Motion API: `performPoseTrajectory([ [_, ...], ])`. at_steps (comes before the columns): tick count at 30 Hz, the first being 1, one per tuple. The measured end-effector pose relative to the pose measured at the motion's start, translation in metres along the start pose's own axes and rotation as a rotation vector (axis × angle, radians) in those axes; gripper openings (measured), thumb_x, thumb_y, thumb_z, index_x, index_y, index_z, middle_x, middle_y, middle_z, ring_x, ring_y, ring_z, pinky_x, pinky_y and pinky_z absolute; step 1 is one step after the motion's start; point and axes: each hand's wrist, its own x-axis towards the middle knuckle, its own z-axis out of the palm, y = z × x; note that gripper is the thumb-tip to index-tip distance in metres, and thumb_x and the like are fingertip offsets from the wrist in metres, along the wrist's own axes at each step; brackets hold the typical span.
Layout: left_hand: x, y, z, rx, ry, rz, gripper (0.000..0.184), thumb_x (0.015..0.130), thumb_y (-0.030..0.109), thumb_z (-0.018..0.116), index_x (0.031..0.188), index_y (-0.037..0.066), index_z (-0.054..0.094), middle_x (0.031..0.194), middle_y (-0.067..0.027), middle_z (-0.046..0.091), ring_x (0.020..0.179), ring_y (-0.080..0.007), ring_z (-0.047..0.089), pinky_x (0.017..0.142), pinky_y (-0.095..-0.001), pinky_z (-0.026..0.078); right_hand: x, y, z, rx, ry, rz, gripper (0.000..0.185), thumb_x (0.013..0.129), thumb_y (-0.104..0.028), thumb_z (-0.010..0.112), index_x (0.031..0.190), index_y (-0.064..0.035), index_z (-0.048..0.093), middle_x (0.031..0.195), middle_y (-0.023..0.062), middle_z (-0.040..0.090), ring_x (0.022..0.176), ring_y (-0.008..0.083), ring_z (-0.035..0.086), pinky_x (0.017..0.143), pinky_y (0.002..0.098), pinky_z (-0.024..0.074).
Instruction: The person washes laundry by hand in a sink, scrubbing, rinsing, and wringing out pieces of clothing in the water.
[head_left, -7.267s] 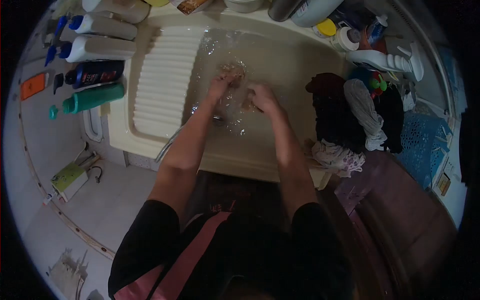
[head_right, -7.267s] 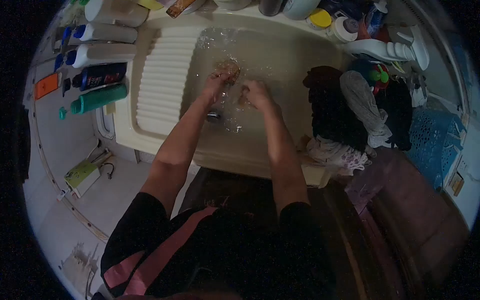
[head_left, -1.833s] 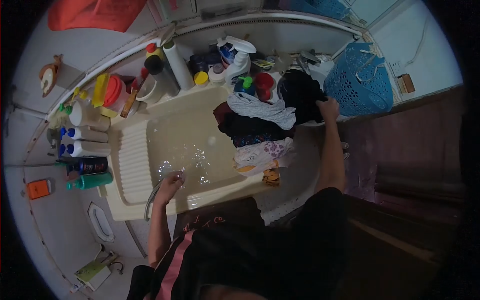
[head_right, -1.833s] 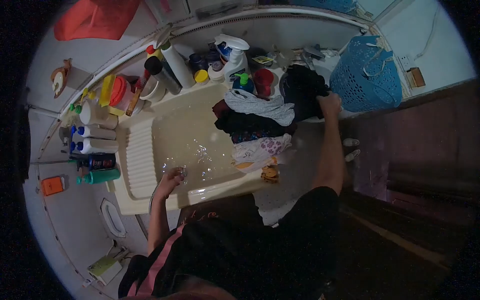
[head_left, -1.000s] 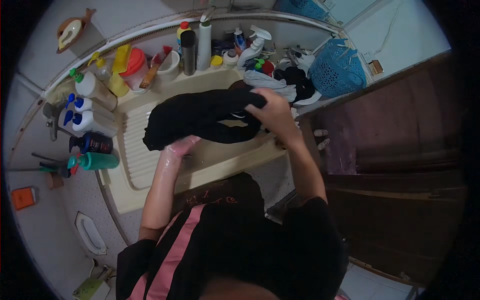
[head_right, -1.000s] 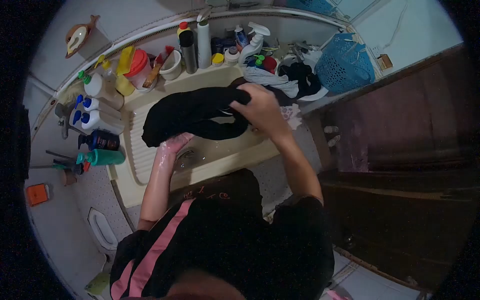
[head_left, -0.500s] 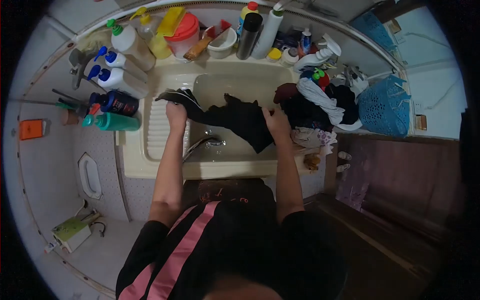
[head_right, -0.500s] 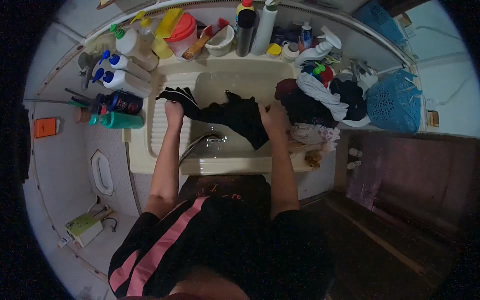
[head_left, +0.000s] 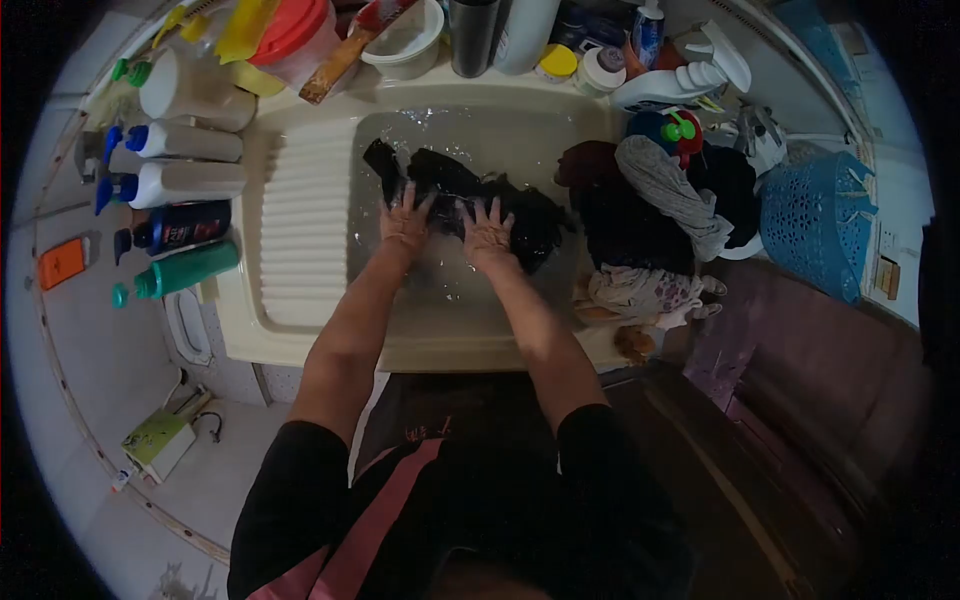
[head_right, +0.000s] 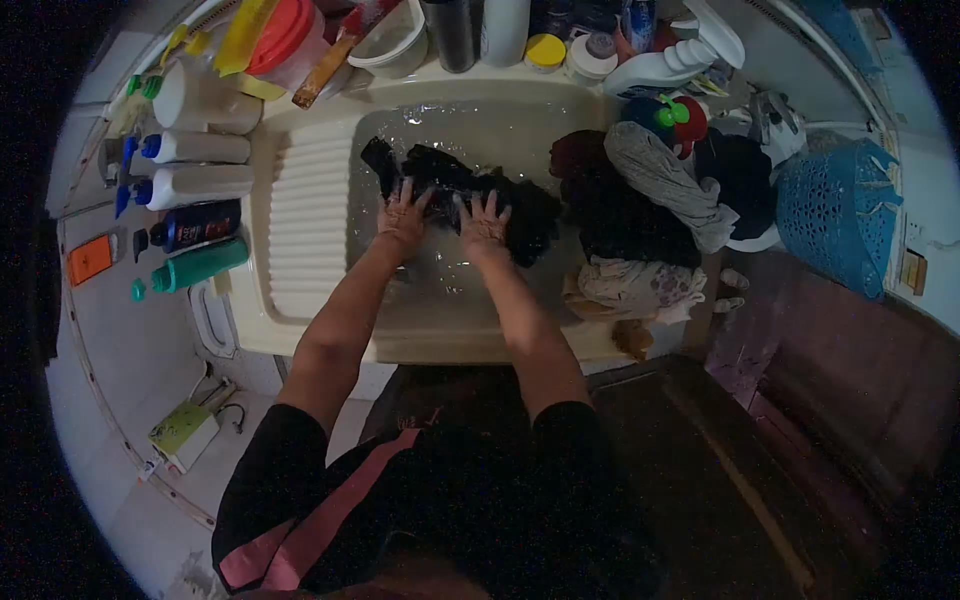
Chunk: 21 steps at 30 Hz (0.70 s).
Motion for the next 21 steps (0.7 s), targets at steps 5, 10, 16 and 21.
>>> performPoseTrajectory([
  [5,0.033,-0.016,0.013,-0.195,-0.390,-0.231,0.041,0.083,0.028,0.051,0.121,0.016,0.057,0.132,-0.0163,0.048,0.128,-0.0322,0.038,0.101,-0.0548,0.029,0.043,0.006,0.010,0.246,0.217,0.121,0.029,0.086,-0.025,0.053,0.107,-0.0090,0.063,0.118,0.0137,0.058,0.109,0.0347,0.053,0.090,0.0453,0.0445],
  [10,0.034,-0.045,0.008,-1.887,-0.180,-0.425,0.048,0.082,0.049,0.048,0.105,0.008,0.062,0.109,-0.0107,0.061,0.103,-0.0252,0.052,0.088,-0.0413,0.041,0.005,-0.056,-0.070,0.969,0.531,-0.088,0.026,0.079,-0.018,0.064,0.100,-0.0033,0.064,0.084,0.0183,0.065,0.076,0.0306,0.064,0.067,0.0365,0.0487],
  [16,-0.032,-0.083,-0.105,-2.563,-0.185,-0.037,0.040,0.090,0.039,0.050,0.111,0.006,0.059,0.101,-0.0090,0.063,0.093,-0.0235,0.060,0.086,-0.0360,0.048,-0.071,-0.182,-0.140,1.033,0.528,-0.691,0.020,0.073,-0.013,0.070,0.084,0.0018,0.063,0.074,0.0168,0.060,0.066,0.0288,0.061,0.061,0.0335,0.0470],
  [21,-0.070,-0.162,-0.115,-2.179,0.045,-0.047,0.032,0.089,0.024,0.054,0.112,0.002,0.058,0.103,-0.0101,0.063,0.085,-0.0179,0.063,0.070,-0.0303,0.054,-0.045,-0.225,-0.162,1.189,0.652,-0.710,0.024,0.071,-0.013,0.070,0.086,0.0007,0.059,0.079,0.0168,0.060,0.073,0.0330,0.059,0.067,0.0370,0.0476],
])
